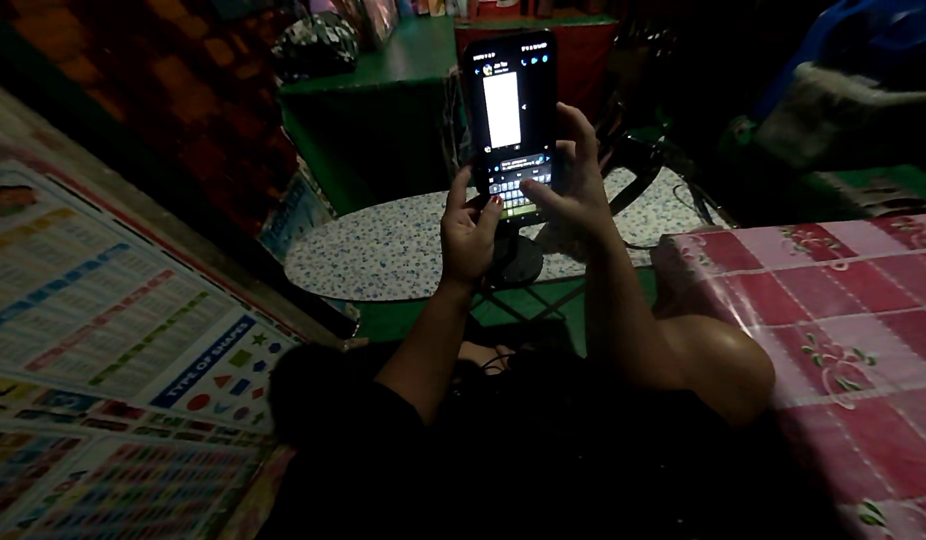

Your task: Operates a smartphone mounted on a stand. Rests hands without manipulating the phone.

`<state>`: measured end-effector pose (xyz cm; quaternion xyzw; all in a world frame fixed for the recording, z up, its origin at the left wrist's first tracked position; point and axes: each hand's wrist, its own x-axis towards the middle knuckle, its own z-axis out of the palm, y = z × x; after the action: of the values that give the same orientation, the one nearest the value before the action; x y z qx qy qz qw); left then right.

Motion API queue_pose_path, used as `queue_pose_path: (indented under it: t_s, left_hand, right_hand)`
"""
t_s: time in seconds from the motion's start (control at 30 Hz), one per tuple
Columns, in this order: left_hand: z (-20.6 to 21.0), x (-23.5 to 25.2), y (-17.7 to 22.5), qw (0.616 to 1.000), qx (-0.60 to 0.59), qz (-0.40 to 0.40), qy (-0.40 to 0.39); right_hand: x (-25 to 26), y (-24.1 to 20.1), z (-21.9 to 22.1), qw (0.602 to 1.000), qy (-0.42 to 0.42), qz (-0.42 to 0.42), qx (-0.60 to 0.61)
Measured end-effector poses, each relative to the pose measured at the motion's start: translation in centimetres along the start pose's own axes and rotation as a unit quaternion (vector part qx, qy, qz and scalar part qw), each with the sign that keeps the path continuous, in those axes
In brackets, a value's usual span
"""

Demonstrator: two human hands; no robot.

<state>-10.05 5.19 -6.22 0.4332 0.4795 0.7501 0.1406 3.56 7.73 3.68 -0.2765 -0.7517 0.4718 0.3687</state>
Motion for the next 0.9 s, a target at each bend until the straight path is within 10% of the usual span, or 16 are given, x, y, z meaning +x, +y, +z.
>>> queue_pose_path:
  t_s: [0.17, 0.5, 0.63, 0.8, 0.9]
  left_hand:
    - [0.1, 0.1, 0.0, 1.0, 0.006, -0.008, 0.009]
    - [0.1, 0.0, 0.3, 1.0, -0.01, -0.018, 0.009]
    - [0.1, -0.1, 0.3, 1.0, -0.004, -0.012, 0.007]
    - [0.1, 0.0, 0.3, 1.0, -0.01, -0.017, 0.012]
    - [0.1, 0.1, 0.2, 1.0, -0.01, -0.018, 0.01]
  right_hand:
    - [8.5, 12.6, 1.4, 0.935, -0.018, -0.333, 0.122]
    - [8.1, 12.4, -0.8, 0.919, -0.166, -0.299, 0.196]
    - [0.0, 0.8, -1.4, 0.997, -0.076, -0.001, 0.006]
    - [0.9, 2.1, -1.6, 0.995, -0.095, -0.028, 0.033]
    - [8.4, 12.6, -1.1, 0.921, -0.174, -0.29, 0.195]
